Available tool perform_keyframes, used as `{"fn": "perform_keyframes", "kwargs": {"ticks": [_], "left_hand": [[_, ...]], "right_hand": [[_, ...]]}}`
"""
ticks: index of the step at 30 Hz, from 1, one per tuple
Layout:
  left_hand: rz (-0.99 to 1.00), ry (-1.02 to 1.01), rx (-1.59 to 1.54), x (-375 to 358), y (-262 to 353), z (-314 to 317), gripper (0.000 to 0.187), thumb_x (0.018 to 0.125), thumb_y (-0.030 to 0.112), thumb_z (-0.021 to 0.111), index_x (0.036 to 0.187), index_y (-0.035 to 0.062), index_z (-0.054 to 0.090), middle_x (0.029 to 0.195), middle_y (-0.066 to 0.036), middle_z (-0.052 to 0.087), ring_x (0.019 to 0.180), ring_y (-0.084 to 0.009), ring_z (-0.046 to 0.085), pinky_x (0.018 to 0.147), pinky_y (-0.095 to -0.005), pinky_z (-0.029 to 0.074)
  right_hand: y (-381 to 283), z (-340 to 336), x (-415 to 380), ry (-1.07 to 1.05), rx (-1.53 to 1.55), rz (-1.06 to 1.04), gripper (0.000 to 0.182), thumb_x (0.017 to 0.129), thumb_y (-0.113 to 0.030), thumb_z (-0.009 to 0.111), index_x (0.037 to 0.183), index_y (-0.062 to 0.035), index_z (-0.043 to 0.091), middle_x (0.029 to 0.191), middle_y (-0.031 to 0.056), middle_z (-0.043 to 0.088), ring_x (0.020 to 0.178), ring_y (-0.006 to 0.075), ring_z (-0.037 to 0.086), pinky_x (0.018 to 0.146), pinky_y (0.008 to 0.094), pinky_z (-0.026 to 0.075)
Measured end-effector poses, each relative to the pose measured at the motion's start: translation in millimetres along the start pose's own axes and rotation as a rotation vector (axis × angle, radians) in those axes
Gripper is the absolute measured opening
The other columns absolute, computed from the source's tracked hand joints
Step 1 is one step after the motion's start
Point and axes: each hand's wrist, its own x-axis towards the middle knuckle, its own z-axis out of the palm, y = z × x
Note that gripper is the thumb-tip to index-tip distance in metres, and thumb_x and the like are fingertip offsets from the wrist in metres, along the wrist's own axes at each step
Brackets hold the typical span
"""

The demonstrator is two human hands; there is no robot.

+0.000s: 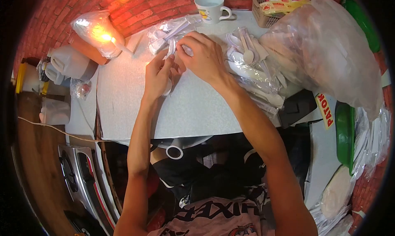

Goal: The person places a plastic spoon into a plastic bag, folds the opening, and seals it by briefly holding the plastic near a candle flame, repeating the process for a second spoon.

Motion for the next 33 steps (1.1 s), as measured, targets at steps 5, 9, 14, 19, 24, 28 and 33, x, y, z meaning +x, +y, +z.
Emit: {"fn": "perform_keyframes", "kwargs": {"ticks": [5, 9, 14, 19, 24, 28, 33], "left_hand": [[-0.057, -0.015, 0.081, -3.6, 8.7, 0.3, 0.031, 0.105, 0.018, 0.055, 0.127, -0.0012, 0.066, 0.073, -0.009, 0.07, 0.064, -0.0107, 0.065, 0.06, -0.0275, 0.051], [-0.01, -0.016, 0.22, -5.4, 8.7, -2.3, 0.035, 0.103, 0.021, 0.058, 0.127, -0.003, 0.065, 0.07, -0.012, 0.071, 0.065, -0.0132, 0.067, 0.062, -0.0299, 0.052], [0.008, 0.024, 0.33, -6.6, 3.4, -9.1, 0.033, 0.104, 0.022, 0.06, 0.129, 0.0016, 0.067, 0.07, -0.006, 0.069, 0.061, -0.0063, 0.056, 0.056, -0.0255, 0.043], [0.017, 0.037, 0.32, -7.6, 6.3, -12.5, 0.037, 0.104, 0.023, 0.059, 0.133, 0.0011, 0.066, 0.069, -0.007, 0.068, 0.063, -0.0081, 0.06, 0.06, -0.0261, 0.047], [0.017, 0.016, 0.367, -7.7, 13.2, -10.5, 0.039, 0.103, 0.034, 0.06, 0.125, 0.0037, 0.071, 0.069, -0.017, 0.07, 0.065, -0.0259, 0.072, 0.064, -0.0374, 0.053], [0.049, 0.0, 0.486, -6.3, 7.1, -13.6, 0.037, 0.105, 0.03, 0.059, 0.128, 0.0046, 0.071, 0.073, -0.012, 0.072, 0.067, -0.0157, 0.071, 0.066, -0.0299, 0.053], [0.151, 0.088, 0.735, -8.3, 10.6, -13.5, 0.034, 0.102, 0.032, 0.062, 0.125, 0.0105, 0.074, 0.08, -0.015, 0.076, 0.072, -0.0249, 0.077, 0.068, -0.034, 0.056]], "right_hand": [[-0.5, -0.9, -0.7, -0.041, 0.021, 0.075, 0.008, 0.087, -0.014, 0.074, 0.09, -0.0075, 0.071, 0.091, 0.0055, 0.07, 0.075, 0.0292, 0.069, 0.066, 0.0393, 0.053], [-1.6, 1.4, -2.0, -0.032, 0.063, 0.118, 0.008, 0.088, -0.014, 0.073, 0.092, -0.0075, 0.07, 0.092, 0.0061, 0.07, 0.075, 0.028, 0.069, 0.067, 0.0377, 0.054], [-2.8, -5.1, 1.3, -0.097, 0.05, 0.059, 0.011, 0.088, -0.013, 0.073, 0.098, -0.0081, 0.071, 0.096, 0.0064, 0.07, 0.082, 0.0271, 0.07, 0.072, 0.0365, 0.055], [-9.6, -5.8, 1.7, -0.143, -0.016, -0.1, 0.021, 0.086, -0.015, 0.075, 0.105, -0.009, 0.074, 0.103, 0.004, 0.068, 0.095, 0.0251, 0.068, 0.081, 0.0382, 0.056], [5.8, -1.6, -0.9, -0.156, -0.076, -0.163, 0.019, 0.086, -0.016, 0.074, 0.103, -0.0086, 0.074, 0.1, 0.0027, 0.067, 0.095, 0.0254, 0.067, 0.079, 0.039, 0.056], [1.6, -2.2, 0.2, -0.18, -0.104, -0.159, 0.012, 0.087, -0.016, 0.073, 0.094, -0.0067, 0.07, 0.099, 0.0028, 0.067, 0.092, 0.0256, 0.066, 0.077, 0.0399, 0.055], [-0.9, -1.1, -0.1, -0.179, -0.11, -0.157, 0.012, 0.088, -0.016, 0.073, 0.091, -0.0064, 0.067, 0.098, 0.0033, 0.066, 0.092, 0.0262, 0.066, 0.076, 0.0405, 0.054]]}}
